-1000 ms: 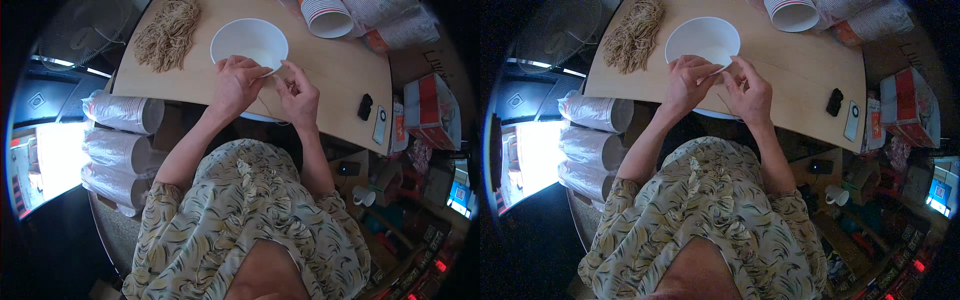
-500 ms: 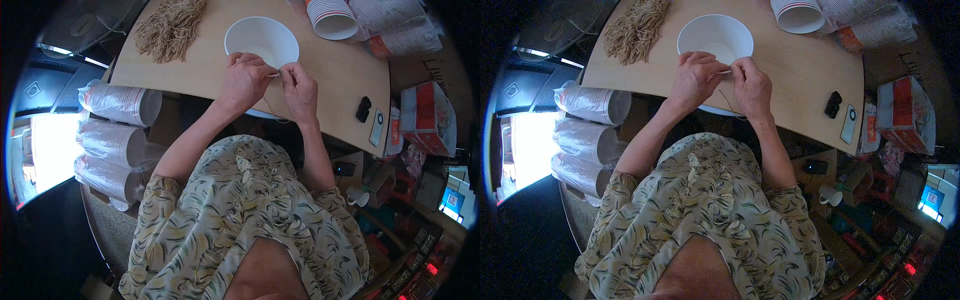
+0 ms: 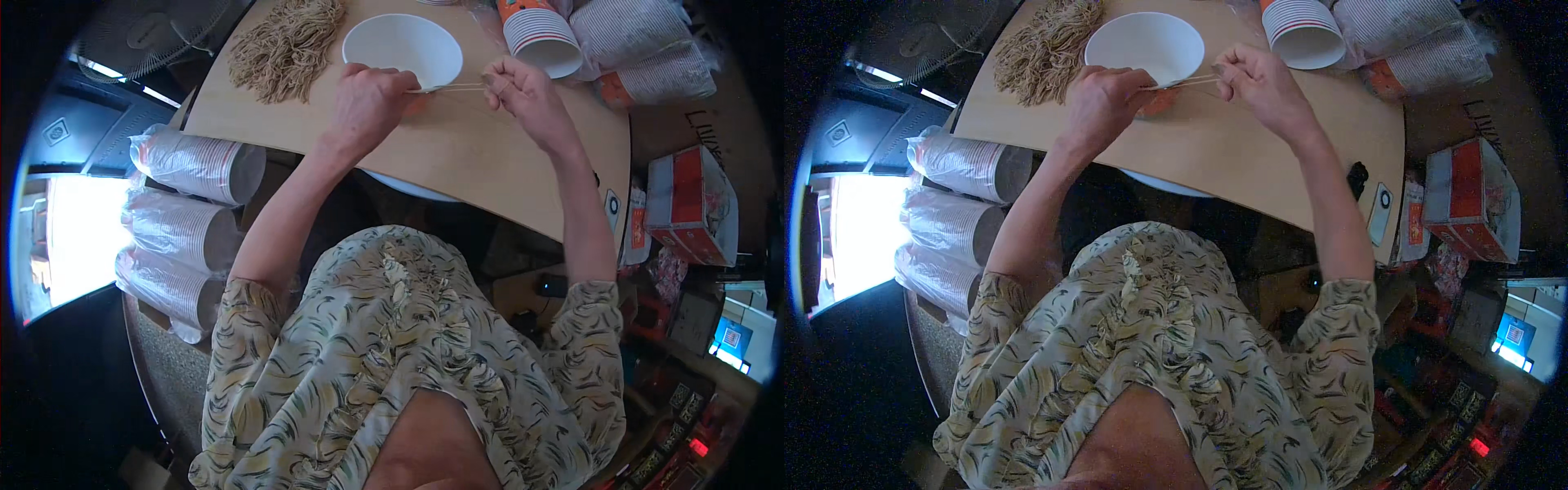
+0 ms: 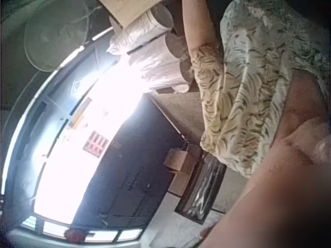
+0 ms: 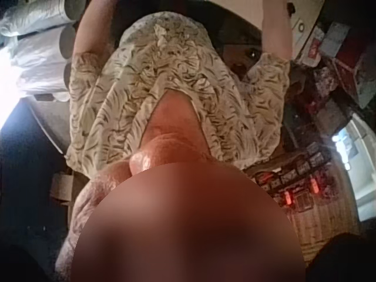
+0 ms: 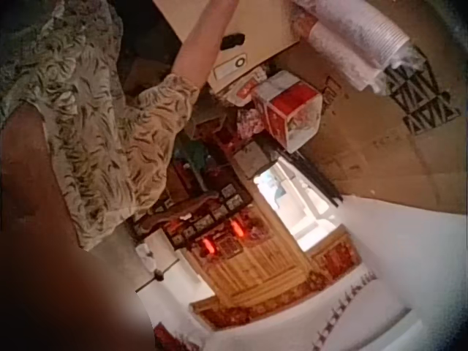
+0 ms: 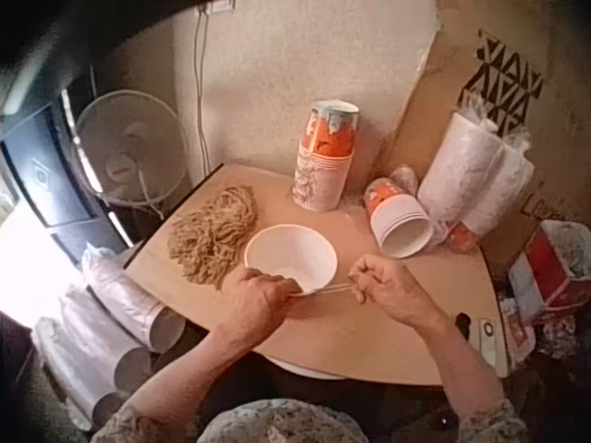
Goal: Attach thin strings to the rim of paper cups to create hanging handles.
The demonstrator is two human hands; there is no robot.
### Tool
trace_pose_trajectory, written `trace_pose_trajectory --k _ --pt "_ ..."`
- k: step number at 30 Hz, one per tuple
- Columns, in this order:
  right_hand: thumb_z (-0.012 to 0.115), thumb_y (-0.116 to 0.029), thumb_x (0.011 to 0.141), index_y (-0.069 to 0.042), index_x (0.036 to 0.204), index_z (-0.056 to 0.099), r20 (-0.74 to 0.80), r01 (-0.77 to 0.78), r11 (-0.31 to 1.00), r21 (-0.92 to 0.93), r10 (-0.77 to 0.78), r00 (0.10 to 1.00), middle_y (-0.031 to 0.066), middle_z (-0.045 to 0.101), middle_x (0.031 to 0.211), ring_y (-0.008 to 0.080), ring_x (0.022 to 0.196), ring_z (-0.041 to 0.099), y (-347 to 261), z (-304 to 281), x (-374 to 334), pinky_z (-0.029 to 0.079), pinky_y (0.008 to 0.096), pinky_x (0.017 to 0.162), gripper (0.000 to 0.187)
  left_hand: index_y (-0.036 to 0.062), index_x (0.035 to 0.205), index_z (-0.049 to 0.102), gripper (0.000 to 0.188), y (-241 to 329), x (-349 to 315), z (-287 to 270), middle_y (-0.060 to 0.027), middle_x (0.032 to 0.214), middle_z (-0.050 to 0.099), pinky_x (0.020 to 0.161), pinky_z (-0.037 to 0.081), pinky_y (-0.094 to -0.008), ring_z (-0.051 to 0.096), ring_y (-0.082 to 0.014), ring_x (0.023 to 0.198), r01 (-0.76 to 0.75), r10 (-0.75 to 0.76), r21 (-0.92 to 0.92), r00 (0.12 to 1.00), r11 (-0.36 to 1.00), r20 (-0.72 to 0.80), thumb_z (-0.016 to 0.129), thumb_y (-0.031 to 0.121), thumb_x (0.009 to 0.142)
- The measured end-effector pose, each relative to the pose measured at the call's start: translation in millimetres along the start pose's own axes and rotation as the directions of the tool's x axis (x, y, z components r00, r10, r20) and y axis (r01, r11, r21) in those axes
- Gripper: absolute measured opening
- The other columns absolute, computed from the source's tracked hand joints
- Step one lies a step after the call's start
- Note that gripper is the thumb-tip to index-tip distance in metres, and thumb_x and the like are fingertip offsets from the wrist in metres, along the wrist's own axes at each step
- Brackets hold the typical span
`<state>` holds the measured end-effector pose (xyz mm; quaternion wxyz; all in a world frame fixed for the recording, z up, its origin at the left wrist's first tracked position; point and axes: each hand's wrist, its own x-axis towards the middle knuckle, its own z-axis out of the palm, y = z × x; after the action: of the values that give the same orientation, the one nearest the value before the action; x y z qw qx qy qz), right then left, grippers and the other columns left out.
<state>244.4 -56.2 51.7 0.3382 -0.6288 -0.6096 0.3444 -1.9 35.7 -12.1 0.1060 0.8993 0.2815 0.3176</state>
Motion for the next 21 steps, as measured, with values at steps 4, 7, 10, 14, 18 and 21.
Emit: trace_pose_trajectory --k 4,7,10,14,18,21 --pt "0.057 -0.020 0.107 -0.001 0.098 0.062 -0.005 0.180 0.976 -0.122 -0.182 0.983 0.0003 0.064 0.078 0.0079 0.073 0.059 1.8 -4.7 8.7 0.048 0.0261 0.070 0.022 0.0117 0.093 0.077 0.013 -0.2 -12.3 -2.3 -0.0078 0.082 0.075 0.076 0.057 -0.0447 0.071 -0.0326 0.078 0.048 -0.048 0.000 0.997 0.999 0.064 0.076 0.024 0.087" --pt "0.057 -0.019 0.107 -0.002 0.099 0.062 -0.043 0.138 0.990 -0.016 -0.139 0.989 -0.0002 0.064 0.081 0.0067 0.075 0.058 18.1 9.9 0.4 0.045 0.0248 0.070 0.019 0.0086 0.100 0.077 0.016 0.3 -15.1 -11.6 -0.0102 0.087 0.075 0.080 0.058 -0.0430 0.072 -0.0340 0.084 0.080 -0.077 -0.017 0.990 0.997 0.119 0.076 0.018 0.088" --pt "0.058 -0.019 0.107 -0.004 0.101 0.062 -0.132 0.059 0.987 0.148 -0.040 0.990 -0.0009 0.064 0.083 0.0052 0.074 0.053 36.5 35.3 -10.0 0.042 0.0231 0.068 0.017 0.0019 0.099 0.076 0.013 20.5 -10.3 -40.8 -0.0135 0.095 0.076 0.084 0.055 -0.0468 0.072 -0.0326 0.085 0.042 -0.037 -0.272 0.999 0.961 0.022 0.072 0.010 0.090" --pt "0.059 -0.016 0.106 -0.001 0.102 0.063 -0.306 0.028 0.965 0.262 0.056 0.950 0.0030 0.066 0.082 0.0090 0.078 0.061 51.3 50.6 -22.2 0.049 0.0261 0.074 0.017 -0.0031 0.107 0.073 0.018 96.9 -37.1 -106.5 -0.0136 0.099 0.076 0.084 0.057 -0.0436 0.074 -0.0293 0.088 -0.011 0.046 -0.895 0.999 0.447 0.011 0.068 0.003 0.091" --pt "0.060 -0.017 0.106 -0.002 0.104 0.065 -0.319 -0.039 0.955 0.293 0.135 0.938 0.0022 0.066 0.081 0.0067 0.073 0.058 55.3 53.8 -28.1 0.047 0.0233 0.068 0.016 -0.0027 0.109 0.073 0.019 143.3 -47.2 -136.9 -0.0128 0.102 0.076 0.082 0.057 -0.0415 0.073 -0.0274 0.088 -0.173 0.346 -0.959 0.934 0.226 -0.087 0.066 0.003 0.093" --pt "0.061 -0.017 0.106 -0.002 0.104 0.066 -0.354 0.022 0.944 0.329 0.101 0.930 0.0007 0.066 0.080 0.0040 0.069 0.053 57.5 60.8 -30.1 0.041 0.0211 0.062 0.016 -0.0023 0.111 0.072 0.019 147.2 -42.2 -134.1 -0.0123 0.104 0.076 0.081 0.057 -0.0399 0.073 -0.0260 0.089 -0.212 0.408 -0.953 0.906 0.216 -0.109 0.064 0.003 0.095"
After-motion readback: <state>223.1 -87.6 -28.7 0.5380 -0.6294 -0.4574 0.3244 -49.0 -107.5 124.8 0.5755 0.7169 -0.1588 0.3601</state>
